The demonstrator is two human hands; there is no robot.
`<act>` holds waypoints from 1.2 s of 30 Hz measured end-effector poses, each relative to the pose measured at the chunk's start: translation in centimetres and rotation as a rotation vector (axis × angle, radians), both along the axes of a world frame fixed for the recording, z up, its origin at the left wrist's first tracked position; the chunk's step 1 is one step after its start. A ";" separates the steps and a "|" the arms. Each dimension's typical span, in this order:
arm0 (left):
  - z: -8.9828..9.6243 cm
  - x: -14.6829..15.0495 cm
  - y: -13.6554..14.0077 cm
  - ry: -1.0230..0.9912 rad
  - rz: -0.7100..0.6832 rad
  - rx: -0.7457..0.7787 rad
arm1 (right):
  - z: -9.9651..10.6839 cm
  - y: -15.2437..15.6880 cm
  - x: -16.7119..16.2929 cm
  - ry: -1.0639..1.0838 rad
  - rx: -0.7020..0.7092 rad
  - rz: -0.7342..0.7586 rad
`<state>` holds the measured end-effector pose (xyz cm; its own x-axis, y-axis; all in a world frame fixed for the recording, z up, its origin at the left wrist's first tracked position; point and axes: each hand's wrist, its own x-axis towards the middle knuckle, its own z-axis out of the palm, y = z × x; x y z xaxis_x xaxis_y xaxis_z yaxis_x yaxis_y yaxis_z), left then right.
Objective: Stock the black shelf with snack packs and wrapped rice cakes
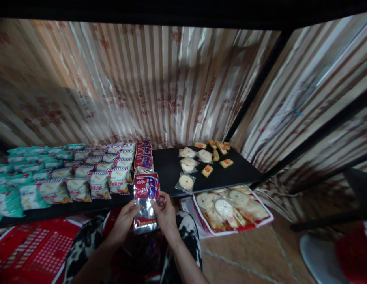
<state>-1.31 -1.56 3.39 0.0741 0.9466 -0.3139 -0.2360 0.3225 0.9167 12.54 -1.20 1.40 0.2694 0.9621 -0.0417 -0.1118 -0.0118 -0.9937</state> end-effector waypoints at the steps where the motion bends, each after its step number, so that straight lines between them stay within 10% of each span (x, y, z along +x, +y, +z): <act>1: -0.2 0.0 0.1 -0.021 0.005 -0.002 | 0.2 0.1 0.0 0.005 -0.003 0.003; 15: -0.5 0.9 3.5 -0.017 0.124 0.084 | 0.6 3.9 1.3 -0.016 0.046 0.058; 23: -2.5 1.0 6.4 0.232 0.178 0.463 | 1.4 9.5 1.2 -0.039 0.085 0.030; 36: 0.9 -0.6 10.2 0.326 0.238 0.541 | 3.7 15.2 -0.8 -0.194 0.066 0.004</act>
